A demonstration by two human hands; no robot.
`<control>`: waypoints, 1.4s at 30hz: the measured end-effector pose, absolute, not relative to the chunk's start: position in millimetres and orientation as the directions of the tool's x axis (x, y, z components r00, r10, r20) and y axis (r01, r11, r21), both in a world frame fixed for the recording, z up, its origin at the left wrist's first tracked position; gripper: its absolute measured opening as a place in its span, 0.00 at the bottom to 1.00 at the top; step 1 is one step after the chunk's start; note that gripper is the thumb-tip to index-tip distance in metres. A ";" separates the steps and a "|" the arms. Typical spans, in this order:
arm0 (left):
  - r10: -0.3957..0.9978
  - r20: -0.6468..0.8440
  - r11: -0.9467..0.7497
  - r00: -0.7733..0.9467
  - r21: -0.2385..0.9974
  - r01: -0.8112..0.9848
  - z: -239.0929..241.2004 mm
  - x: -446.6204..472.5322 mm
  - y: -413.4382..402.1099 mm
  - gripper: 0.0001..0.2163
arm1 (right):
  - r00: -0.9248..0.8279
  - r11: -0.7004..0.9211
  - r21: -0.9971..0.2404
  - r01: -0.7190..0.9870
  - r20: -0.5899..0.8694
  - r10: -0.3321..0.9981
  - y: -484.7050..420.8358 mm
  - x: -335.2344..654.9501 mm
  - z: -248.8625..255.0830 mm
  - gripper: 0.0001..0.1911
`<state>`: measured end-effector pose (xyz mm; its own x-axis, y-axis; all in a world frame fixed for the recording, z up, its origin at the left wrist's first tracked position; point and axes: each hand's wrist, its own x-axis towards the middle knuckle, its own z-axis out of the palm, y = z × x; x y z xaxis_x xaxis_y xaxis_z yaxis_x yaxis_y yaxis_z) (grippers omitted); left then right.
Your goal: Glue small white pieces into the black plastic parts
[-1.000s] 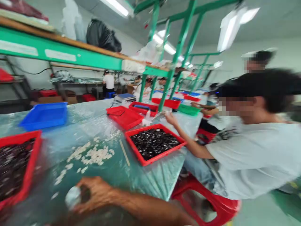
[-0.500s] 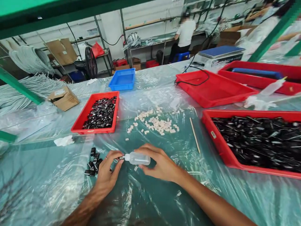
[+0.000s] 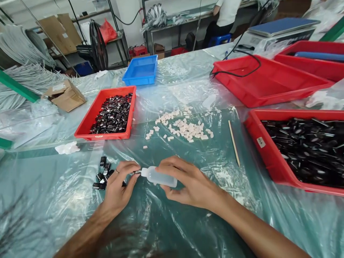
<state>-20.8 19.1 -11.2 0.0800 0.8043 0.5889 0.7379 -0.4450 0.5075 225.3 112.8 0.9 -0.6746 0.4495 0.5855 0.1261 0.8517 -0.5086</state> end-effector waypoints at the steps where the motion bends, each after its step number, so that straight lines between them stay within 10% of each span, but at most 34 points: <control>1: 0.802 0.591 -0.449 0.085 0.503 0.739 -11.0 -20.9 19.2 0.10 | -0.673 0.862 -0.489 0.135 0.593 0.442 110.8 226.0 1.7 0.22; 27: 0.815 0.559 -0.473 0.155 0.485 0.735 -4.6 -19.6 18.5 0.13 | -0.658 0.909 -0.387 0.153 0.647 0.386 108.3 232.7 4.5 0.24; 36: 0.863 0.493 -0.396 0.110 0.526 0.753 -6.4 -22.4 17.2 0.10 | -0.610 0.731 -0.681 0.040 0.563 0.557 118.8 228.3 -1.7 0.21; 42: 0.857 0.499 -0.411 0.128 0.513 0.754 -5.6 -22.7 16.7 0.11 | -0.617 0.781 -0.624 0.032 0.602 0.507 118.5 228.5 -1.2 0.24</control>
